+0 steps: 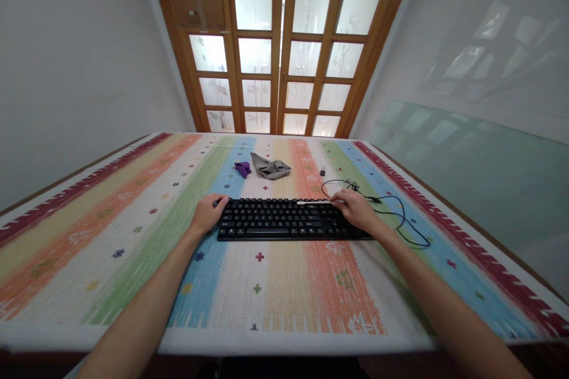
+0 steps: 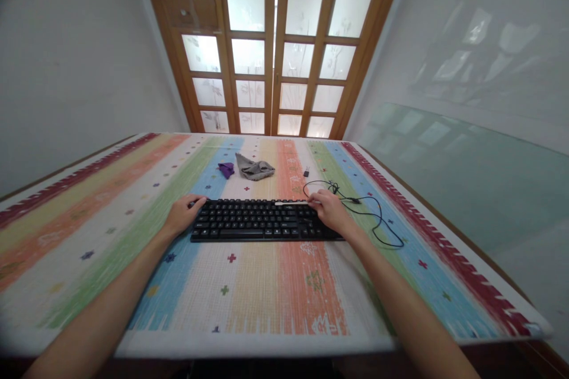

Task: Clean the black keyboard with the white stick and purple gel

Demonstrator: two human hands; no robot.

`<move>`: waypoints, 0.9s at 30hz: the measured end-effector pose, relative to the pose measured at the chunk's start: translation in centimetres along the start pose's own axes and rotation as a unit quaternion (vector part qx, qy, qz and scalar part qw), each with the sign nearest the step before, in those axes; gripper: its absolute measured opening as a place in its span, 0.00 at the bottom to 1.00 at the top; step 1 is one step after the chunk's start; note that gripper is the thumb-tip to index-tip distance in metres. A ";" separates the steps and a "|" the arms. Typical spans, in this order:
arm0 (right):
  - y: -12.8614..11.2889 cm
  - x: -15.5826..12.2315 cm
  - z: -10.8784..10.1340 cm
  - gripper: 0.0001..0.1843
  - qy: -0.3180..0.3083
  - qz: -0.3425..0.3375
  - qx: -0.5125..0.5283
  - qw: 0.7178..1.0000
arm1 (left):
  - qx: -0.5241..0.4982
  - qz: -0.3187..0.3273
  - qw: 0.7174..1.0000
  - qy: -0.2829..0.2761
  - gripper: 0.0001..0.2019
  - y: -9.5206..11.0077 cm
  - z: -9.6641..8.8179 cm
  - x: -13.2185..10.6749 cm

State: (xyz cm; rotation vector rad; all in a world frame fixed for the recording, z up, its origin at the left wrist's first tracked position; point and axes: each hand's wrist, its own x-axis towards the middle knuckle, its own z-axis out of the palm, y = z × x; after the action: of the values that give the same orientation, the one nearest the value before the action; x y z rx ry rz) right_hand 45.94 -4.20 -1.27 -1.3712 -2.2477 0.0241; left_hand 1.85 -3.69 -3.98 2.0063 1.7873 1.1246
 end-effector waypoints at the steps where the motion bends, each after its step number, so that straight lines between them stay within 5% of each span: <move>1: 0.2 -0.1 0.0 0.10 0.006 0.003 0.000 1.000 | 0.004 0.001 1.000 -0.001 0.20 0.0 0.0 0.0; 27: 5.2 -2.9 -1.6 0.15 0.059 0.074 -0.064 0.993 | 0.028 -0.017 0.999 0.000 0.20 -0.2 -0.1 0.1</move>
State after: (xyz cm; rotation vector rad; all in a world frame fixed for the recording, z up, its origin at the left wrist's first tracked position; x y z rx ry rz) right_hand 51.98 -4.42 -2.41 -1.5625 -2.0780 -0.1489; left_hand 1.62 -3.62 -4.00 1.9983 1.8651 1.0753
